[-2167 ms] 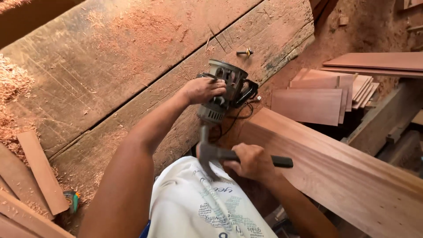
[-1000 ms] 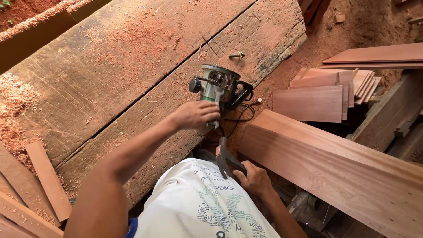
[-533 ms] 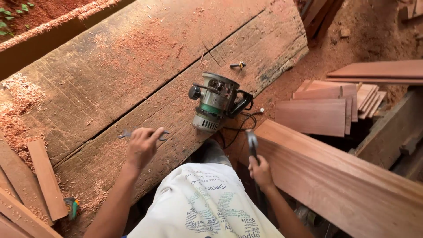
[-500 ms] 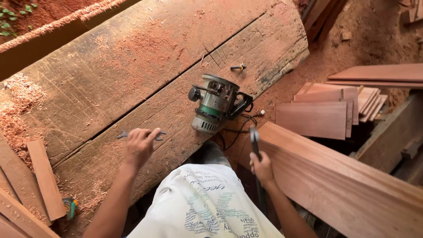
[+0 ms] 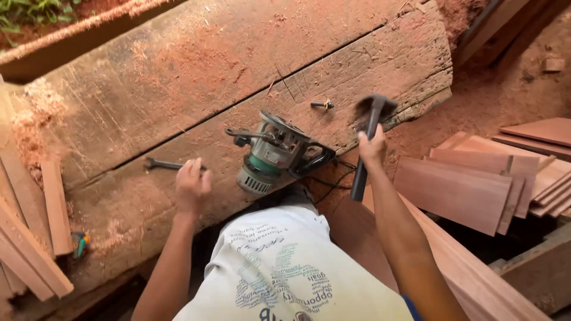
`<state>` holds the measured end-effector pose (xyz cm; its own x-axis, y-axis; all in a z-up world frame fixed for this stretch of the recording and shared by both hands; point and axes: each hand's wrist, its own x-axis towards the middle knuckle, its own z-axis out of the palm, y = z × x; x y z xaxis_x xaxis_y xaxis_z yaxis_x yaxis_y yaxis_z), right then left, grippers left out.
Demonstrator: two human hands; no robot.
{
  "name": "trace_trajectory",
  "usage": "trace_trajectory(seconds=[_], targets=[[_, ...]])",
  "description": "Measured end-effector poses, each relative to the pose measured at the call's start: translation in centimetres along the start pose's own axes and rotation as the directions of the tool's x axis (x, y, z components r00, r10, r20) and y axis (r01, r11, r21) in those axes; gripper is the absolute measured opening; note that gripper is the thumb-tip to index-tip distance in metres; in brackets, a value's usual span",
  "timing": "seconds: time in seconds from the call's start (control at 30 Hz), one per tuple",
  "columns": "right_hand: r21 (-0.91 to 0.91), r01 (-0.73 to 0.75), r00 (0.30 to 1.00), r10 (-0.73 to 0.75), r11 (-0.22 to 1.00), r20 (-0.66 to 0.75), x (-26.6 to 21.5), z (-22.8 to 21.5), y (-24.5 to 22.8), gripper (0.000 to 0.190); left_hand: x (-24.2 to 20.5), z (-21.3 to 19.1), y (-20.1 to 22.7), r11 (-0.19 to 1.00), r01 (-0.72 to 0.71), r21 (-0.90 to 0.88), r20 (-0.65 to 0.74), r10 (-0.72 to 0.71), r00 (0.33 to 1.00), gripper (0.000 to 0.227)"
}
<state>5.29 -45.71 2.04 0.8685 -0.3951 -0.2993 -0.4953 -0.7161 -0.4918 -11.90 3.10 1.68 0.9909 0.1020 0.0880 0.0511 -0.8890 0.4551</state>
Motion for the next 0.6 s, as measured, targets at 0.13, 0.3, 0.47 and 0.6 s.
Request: trace_trajectory(seconds=[0.13,0.3,0.47,0.6], targets=[[-0.009,0.407,0.911,-0.407,0.913,-0.065,2.2,2.2,-3.7,0.037,1.5,-1.4,10.6,0.992,0.031,-0.125,0.080,-0.021,0.997,0.080],[0.296,0.415,0.600,-0.503,0.860,0.622,1.4,6.5,-12.3,0.032,1.3,3.8,15.1,0.989,0.095,0.114,0.155,-0.112,0.982,0.127],[0.259,0.218,0.446,-0.332,0.941,0.831,3.1,10.2,-13.0,0.031,0.2,5.6,14.7,0.980,0.199,0.023,0.065,-0.200,0.978,0.118],[0.132,0.120,0.446,-0.172,0.984,0.878,3.5,10.9,-14.2,0.036,0.1,5.5,14.8,0.981,0.195,-0.010,0.021,-0.195,0.981,0.112]])
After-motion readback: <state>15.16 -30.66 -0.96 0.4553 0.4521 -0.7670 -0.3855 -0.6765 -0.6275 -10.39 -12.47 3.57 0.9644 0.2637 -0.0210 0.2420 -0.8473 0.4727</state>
